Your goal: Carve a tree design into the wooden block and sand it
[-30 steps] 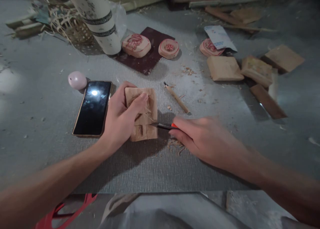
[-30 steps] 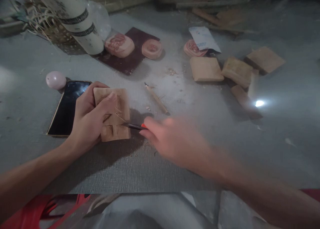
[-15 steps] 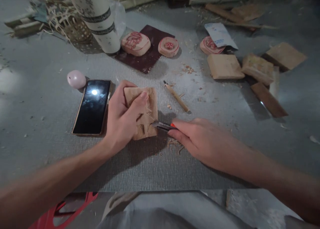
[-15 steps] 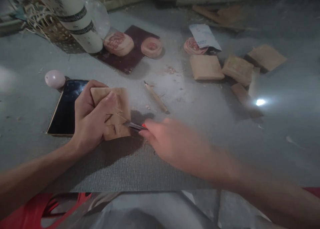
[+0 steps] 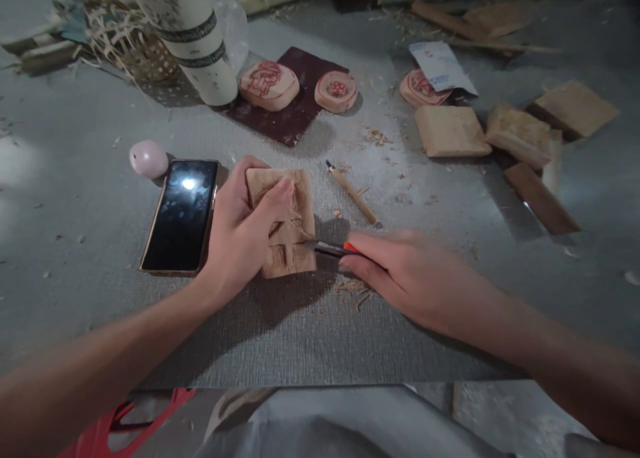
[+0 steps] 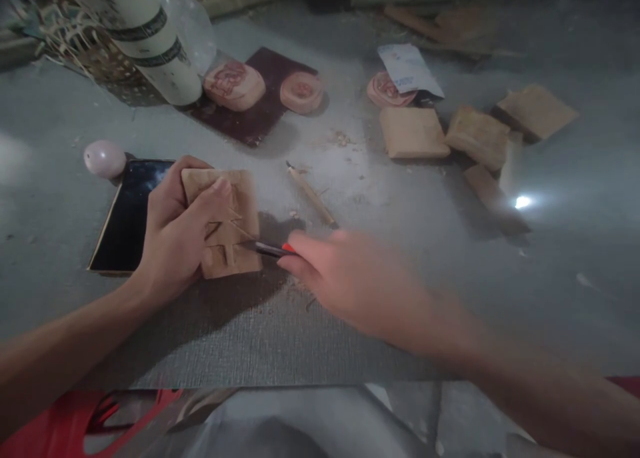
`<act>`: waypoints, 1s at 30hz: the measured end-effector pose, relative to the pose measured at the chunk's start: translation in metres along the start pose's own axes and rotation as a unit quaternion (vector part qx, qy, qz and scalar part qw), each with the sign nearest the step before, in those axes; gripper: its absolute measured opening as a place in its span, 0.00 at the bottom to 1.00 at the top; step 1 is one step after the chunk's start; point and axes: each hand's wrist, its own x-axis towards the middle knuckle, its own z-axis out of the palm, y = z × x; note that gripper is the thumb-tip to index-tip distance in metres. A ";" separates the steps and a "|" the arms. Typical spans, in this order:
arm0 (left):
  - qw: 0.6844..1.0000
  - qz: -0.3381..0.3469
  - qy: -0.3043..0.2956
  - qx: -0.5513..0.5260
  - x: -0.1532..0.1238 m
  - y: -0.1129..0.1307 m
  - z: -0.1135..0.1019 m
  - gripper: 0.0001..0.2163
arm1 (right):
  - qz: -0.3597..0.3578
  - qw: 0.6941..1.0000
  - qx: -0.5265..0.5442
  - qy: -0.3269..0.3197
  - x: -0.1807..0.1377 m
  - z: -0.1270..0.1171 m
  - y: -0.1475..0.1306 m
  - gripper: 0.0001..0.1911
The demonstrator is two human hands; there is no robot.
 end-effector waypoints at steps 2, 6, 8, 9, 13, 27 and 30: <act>0.999 -0.007 -0.014 0.039 0.000 0.003 -0.001 0.11 | -0.010 1.000 -0.012 -0.005 0.000 0.002 0.001 0.21; 0.973 0.028 -0.083 0.212 0.004 0.010 -0.004 0.05 | -0.047 0.999 -0.002 -0.003 0.003 0.001 0.007 0.20; 0.937 0.044 -0.120 0.324 0.006 0.012 -0.004 0.10 | -0.066 0.998 0.006 0.012 0.004 0.000 0.010 0.20; 0.917 0.050 -0.136 0.372 0.006 0.013 -0.004 0.13 | -0.075 0.997 0.010 0.020 0.004 -0.001 0.012 0.20; 0.839 0.077 -0.178 0.509 0.007 0.024 -0.010 0.16 | -0.111 0.993 0.002 0.037 0.004 0.000 0.017 0.19; 0.726 -0.096 -0.105 0.673 0.006 0.030 -0.084 0.31 | -0.107 0.994 -0.002 0.011 0.004 0.001 0.016 0.17; 0.742 -0.086 -0.091 0.658 0.006 0.026 -0.080 0.32 | -0.106 0.994 0.003 0.007 0.004 -0.001 0.013 0.18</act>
